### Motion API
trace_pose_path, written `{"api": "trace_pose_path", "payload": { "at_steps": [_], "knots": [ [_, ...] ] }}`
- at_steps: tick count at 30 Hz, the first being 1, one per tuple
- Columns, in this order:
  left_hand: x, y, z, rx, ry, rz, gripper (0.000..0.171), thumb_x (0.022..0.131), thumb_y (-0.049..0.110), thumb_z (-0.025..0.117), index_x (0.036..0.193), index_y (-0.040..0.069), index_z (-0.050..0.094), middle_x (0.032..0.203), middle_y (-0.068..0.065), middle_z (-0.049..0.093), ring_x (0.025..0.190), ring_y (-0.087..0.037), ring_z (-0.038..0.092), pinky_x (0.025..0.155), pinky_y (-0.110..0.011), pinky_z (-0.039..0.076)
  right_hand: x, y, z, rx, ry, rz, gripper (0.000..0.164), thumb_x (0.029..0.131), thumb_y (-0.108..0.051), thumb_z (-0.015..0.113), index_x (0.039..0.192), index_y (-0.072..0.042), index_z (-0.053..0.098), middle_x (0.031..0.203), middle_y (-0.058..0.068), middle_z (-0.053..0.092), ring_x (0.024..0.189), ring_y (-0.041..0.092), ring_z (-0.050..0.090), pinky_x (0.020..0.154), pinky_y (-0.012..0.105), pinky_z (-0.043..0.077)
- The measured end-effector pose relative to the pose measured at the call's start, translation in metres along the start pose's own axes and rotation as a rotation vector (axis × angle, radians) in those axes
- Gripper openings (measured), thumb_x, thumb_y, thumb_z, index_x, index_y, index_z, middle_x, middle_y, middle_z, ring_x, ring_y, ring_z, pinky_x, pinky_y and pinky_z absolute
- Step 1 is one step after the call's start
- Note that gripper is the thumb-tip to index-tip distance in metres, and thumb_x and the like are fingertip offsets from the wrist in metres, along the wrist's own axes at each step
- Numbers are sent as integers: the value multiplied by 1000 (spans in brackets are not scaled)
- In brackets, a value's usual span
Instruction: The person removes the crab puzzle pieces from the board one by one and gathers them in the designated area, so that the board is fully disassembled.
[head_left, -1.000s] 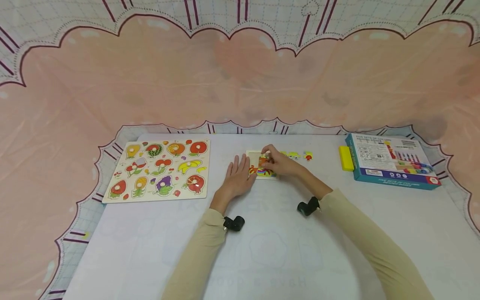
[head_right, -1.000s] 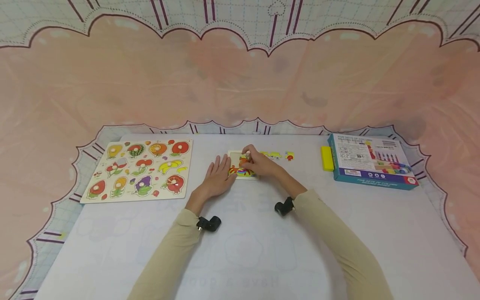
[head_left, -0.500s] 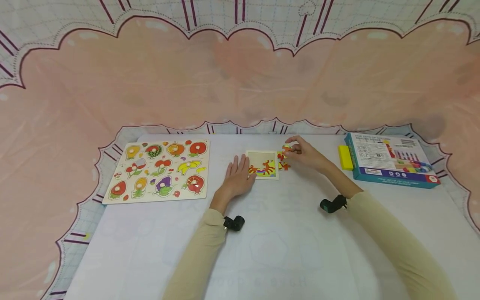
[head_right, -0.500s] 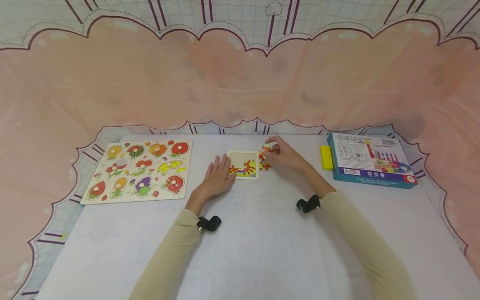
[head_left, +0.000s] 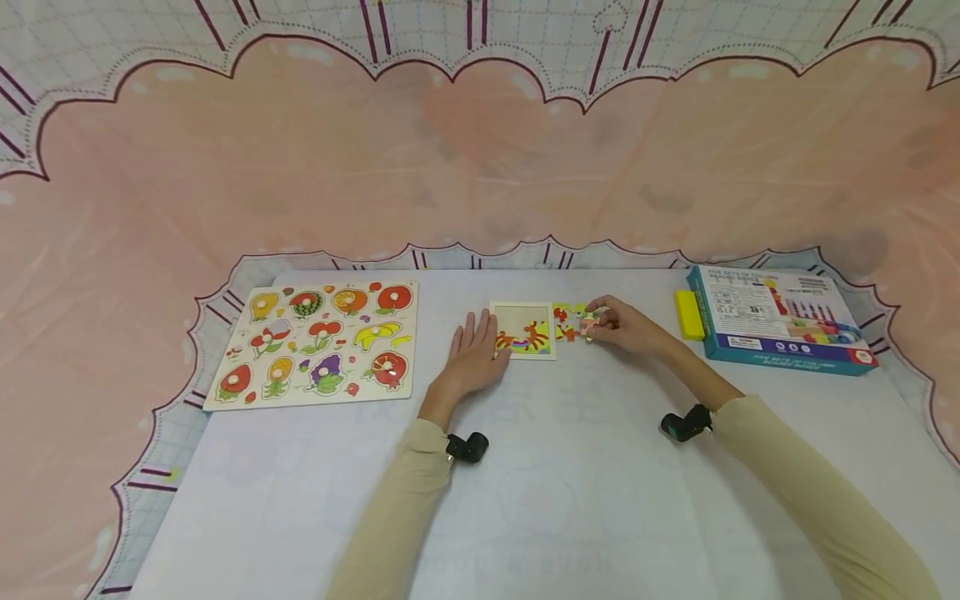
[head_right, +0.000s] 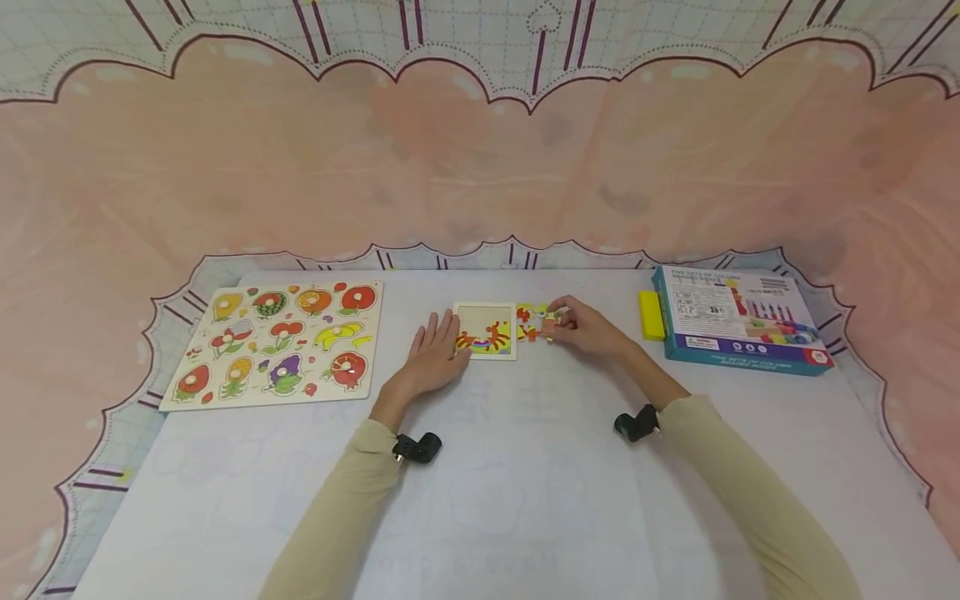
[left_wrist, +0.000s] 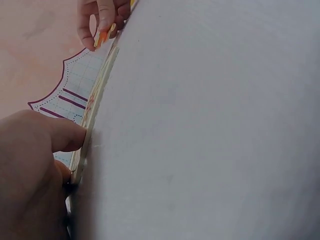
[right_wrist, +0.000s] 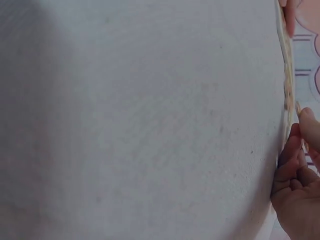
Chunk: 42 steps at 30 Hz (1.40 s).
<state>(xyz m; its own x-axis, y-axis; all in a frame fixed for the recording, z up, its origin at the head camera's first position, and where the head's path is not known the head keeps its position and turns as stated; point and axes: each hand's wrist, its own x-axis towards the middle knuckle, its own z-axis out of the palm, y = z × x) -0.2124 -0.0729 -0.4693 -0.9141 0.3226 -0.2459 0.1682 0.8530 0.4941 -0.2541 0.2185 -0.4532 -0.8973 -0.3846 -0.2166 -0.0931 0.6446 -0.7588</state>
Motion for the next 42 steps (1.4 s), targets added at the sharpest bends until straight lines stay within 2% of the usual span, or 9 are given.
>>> {"api": "trace_pose_path", "payload": {
  "at_steps": [5, 9, 14, 20, 26, 34, 42],
  "knots": [
    [1, 0, 1, 5, -7, 0, 71, 102, 41, 33, 156, 7, 3, 165, -6, -7, 152, -26, -16, 124, -45, -7, 1, 7, 4, -20, 2, -47, 43, 95, -19, 62, 130, 2, 47, 91, 12, 56, 85, 20, 48, 75, 21, 40],
    [1, -1, 1, 11, -13, -2, 71, 103, 42, 32, 156, 7, 2, 165, -6, -8, 151, -25, -17, 124, -44, -7, 1, 9, 6, -43, 5, -53, 42, 94, -18, 64, 128, 1, 50, 92, 11, 55, 87, 21, 48, 75, 20, 41],
    [1, -1, 2, 4, -11, -4, 71, 102, 41, 33, 156, 7, 3, 165, -6, -8, 152, -25, -17, 124, -45, -7, -1, 7, 8, -116, 13, -58, 42, 94, -20, 65, 129, -2, 51, 94, 11, 55, 86, 21, 48, 74, 22, 41],
    [0, -1, 2, 5, -9, -4, 71, 102, 41, 34, 156, 7, 3, 165, -6, -7, 152, -25, -16, 124, -45, -7, -3, 5, 10, -227, 27, -103, 42, 93, -20, 65, 130, -4, 52, 89, 10, 57, 81, 20, 49, 70, 23, 43],
    [-1, -2, 3, 0, -6, -3, 71, 102, 42, 33, 156, 7, 3, 165, -6, -7, 152, -26, -16, 124, -45, -6, -3, 6, 12, -304, 33, -87, 37, 92, -19, 66, 126, -6, 59, 95, 11, 47, 87, 22, 45, 74, 27, 41],
    [1, -3, 3, 20, -2, -5, 72, 102, 44, 31, 156, 8, 1, 165, -5, -9, 151, -25, -17, 124, -44, -7, -4, 5, 9, -303, 24, -104, 38, 94, -20, 63, 129, -6, 58, 98, 11, 54, 88, 22, 49, 77, 30, 45],
    [2, -1, 1, 33, -14, 2, 71, 103, 43, 30, 156, 7, 0, 165, -6, -9, 152, -25, -17, 124, -44, -7, -3, -2, 10, -261, 102, -138, 37, 98, -21, 58, 130, -3, 57, 94, 10, 55, 87, 21, 49, 74, 27, 43]
  ]
}}
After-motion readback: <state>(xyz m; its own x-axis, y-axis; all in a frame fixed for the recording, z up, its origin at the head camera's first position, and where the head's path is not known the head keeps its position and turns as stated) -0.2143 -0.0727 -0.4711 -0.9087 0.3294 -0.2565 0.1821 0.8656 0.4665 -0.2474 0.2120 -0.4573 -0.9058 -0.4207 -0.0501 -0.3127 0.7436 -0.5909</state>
